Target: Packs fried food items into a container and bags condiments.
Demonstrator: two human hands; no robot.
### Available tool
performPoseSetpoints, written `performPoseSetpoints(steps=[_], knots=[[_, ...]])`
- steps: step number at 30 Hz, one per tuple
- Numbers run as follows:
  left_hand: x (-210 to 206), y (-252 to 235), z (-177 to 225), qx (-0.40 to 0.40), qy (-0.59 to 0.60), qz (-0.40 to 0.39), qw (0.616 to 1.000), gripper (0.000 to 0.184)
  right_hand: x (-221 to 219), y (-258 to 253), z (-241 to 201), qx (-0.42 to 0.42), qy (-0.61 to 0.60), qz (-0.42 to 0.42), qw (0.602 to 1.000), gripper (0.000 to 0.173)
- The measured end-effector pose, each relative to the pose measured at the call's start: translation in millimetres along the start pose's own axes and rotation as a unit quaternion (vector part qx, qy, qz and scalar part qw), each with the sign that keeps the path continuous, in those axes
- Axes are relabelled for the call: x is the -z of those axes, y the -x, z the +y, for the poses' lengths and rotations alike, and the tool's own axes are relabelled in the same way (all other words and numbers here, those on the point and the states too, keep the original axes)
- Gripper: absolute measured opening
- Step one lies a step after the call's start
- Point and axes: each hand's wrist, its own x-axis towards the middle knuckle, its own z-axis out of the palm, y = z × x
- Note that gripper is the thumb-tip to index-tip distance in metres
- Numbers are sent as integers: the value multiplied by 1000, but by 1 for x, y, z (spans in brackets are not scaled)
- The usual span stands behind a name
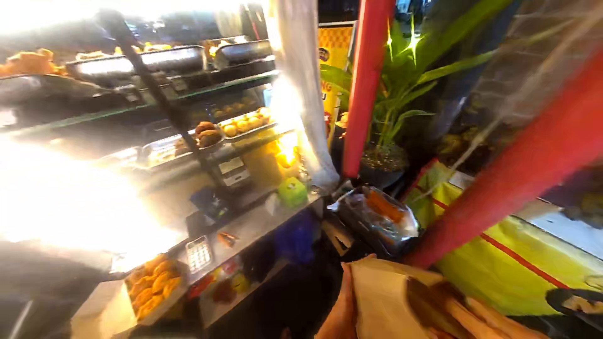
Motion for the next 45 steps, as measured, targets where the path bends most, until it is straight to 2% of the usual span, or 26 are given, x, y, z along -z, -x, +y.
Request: performPoseSetpoints(steps=[2, 5, 7, 10, 12, 14, 16, 18, 22, 25, 27, 28, 29, 30, 31, 33, 34, 36, 39, 41, 45], knots=[[46, 4, 33, 18, 106, 66, 992, 79, 7, -41, -27, 68, -45, -14, 997, 59], [124, 9, 77, -49, 171, 147, 973, 71, 6, -97, -51, 153, -186, -16, 970, 59], [173, 15, 102, -106, 187, 183, 959, 70, -21, -134, -77, 176, -298, 20, 938, 61], [225, 30, 139, -161, 238, 237, 928, 67, -88, -190, -151, 203, -416, 78, 883, 63], [244, 34, 160, -189, 262, 262, 909, 67, -130, -226, -201, 230, -447, 113, 857, 63], [250, 37, 178, -213, 278, 277, 895, 69, -160, -257, -243, 255, -463, 185, 828, 50], [251, 34, 200, -227, 276, 272, 894, 74, -171, -285, -275, 271, -484, 239, 797, 28], [256, 23, 218, -271, 269, 257, 888, 72, -169, -305, -293, 280, -512, 231, 779, 22], [266, 3, 243, -340, 238, 301, 859, 70, -160, -341, -310, 310, -545, 162, 762, 50], [274, -11, 256, -370, 218, 335, 839, 74, -160, -366, -326, 293, -565, 188, 748, 28], [275, -20, 267, -395, 172, 395, 812, 74, -154, -385, -335, 291, -573, 200, 739, 16], [278, -23, 270, -407, 121, 433, 795, 70, -149, -395, -337, 298, -572, 191, 740, 14], [288, -23, 270, -416, 29, 460, 784, 65, -143, -405, -337, 310, -566, 179, 743, 13], [308, -20, 268, -433, -75, 465, 769, 67, -139, -416, -337, 326, -558, 165, 745, 13], [322, -19, 269, -453, -157, 475, 738, 68, -137, -429, -336, 348, -550, 154, 743, 14], [330, -21, 282, -483, -258, 481, 685, 39, -141, -459, -333, 408, -525, 147, 732, 16], [328, -23, 289, -488, -298, 467, 674, 26, -145, -474, -330, 439, -508, 143, 727, 17], [327, -29, 302, -485, -357, 426, 675, 12, -149, -499, -319, 488, -481, 116, 719, 17], [333, -41, 317, -461, -388, 354, 715, 11, -148, -531, -297, 507, -467, 42, 723, 17], [338, -50, 317, -455, -380, 331, 735, 10, -153, -546, -281, 499, -463, 23, 732, 19], [359, -68, 284, -412, -385, 369, 739, 9, -191, -559, -250, 451, -434, 59, 778, 16]])
